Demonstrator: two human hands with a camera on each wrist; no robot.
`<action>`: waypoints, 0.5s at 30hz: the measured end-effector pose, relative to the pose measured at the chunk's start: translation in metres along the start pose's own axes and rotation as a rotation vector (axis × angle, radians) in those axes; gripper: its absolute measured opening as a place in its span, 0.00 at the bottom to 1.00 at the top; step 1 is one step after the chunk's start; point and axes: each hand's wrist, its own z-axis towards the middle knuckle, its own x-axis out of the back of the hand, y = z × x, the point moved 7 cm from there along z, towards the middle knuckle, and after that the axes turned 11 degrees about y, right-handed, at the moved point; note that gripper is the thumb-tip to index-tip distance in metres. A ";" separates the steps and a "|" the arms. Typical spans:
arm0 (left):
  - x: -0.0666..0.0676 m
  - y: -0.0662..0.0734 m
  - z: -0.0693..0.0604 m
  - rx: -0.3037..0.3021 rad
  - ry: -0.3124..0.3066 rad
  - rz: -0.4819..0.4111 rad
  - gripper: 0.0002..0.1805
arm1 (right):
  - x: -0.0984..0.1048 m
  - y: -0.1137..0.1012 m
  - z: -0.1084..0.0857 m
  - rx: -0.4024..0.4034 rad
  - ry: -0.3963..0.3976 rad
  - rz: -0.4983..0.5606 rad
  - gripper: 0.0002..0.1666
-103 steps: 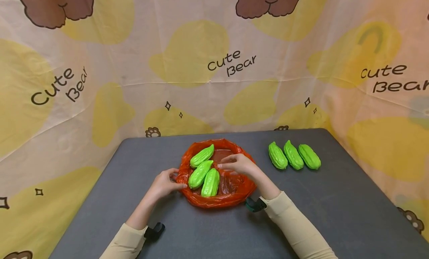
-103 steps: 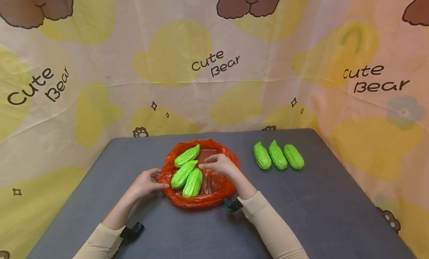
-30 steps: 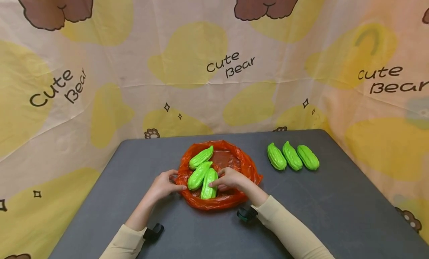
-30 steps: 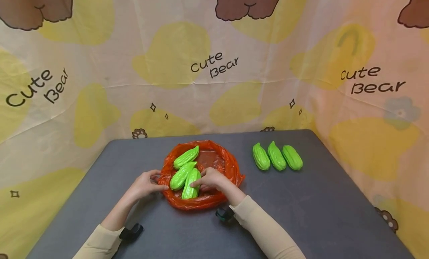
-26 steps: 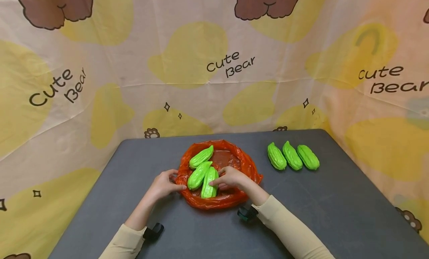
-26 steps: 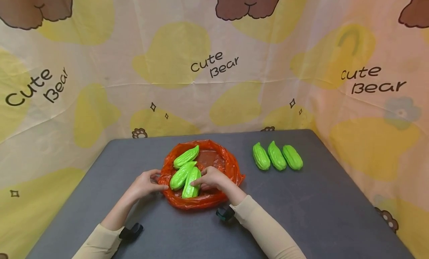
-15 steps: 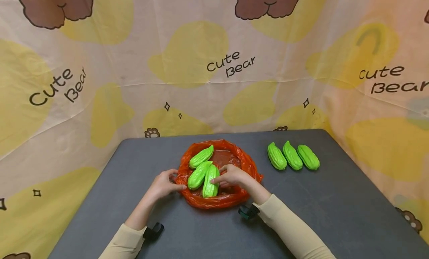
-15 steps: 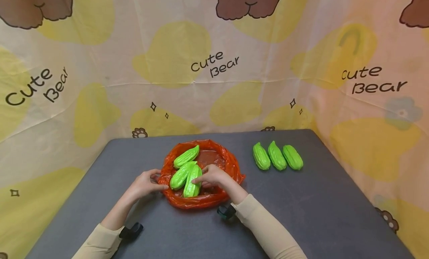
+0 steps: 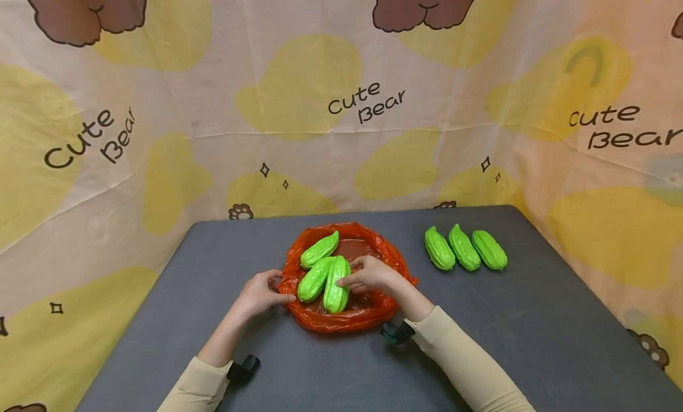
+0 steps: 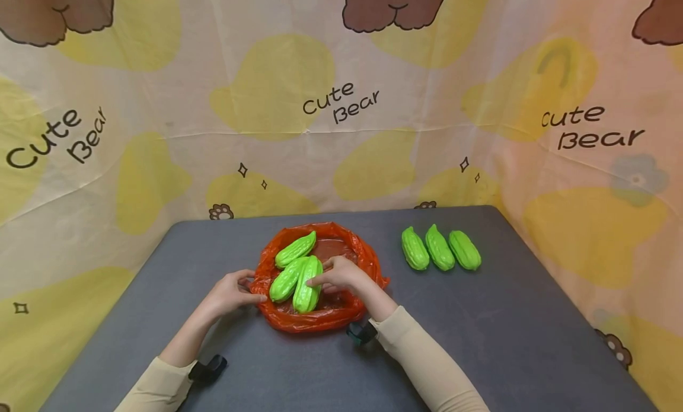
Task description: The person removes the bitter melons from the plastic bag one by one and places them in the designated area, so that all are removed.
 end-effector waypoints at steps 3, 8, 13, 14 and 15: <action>0.000 0.000 0.000 0.000 0.000 0.004 0.35 | 0.001 -0.002 -0.001 0.006 -0.004 0.012 0.42; -0.001 -0.001 0.000 -0.002 -0.001 0.014 0.35 | 0.006 -0.004 -0.004 0.009 -0.001 0.012 0.42; -0.001 -0.002 0.000 0.003 -0.005 0.009 0.35 | 0.010 -0.007 -0.006 0.022 0.001 0.011 0.43; -0.001 -0.002 0.001 0.003 -0.006 0.008 0.35 | 0.010 -0.007 -0.006 0.024 0.001 0.014 0.44; -0.001 -0.003 0.001 0.003 -0.006 0.007 0.35 | 0.011 -0.007 -0.007 0.024 0.003 0.019 0.44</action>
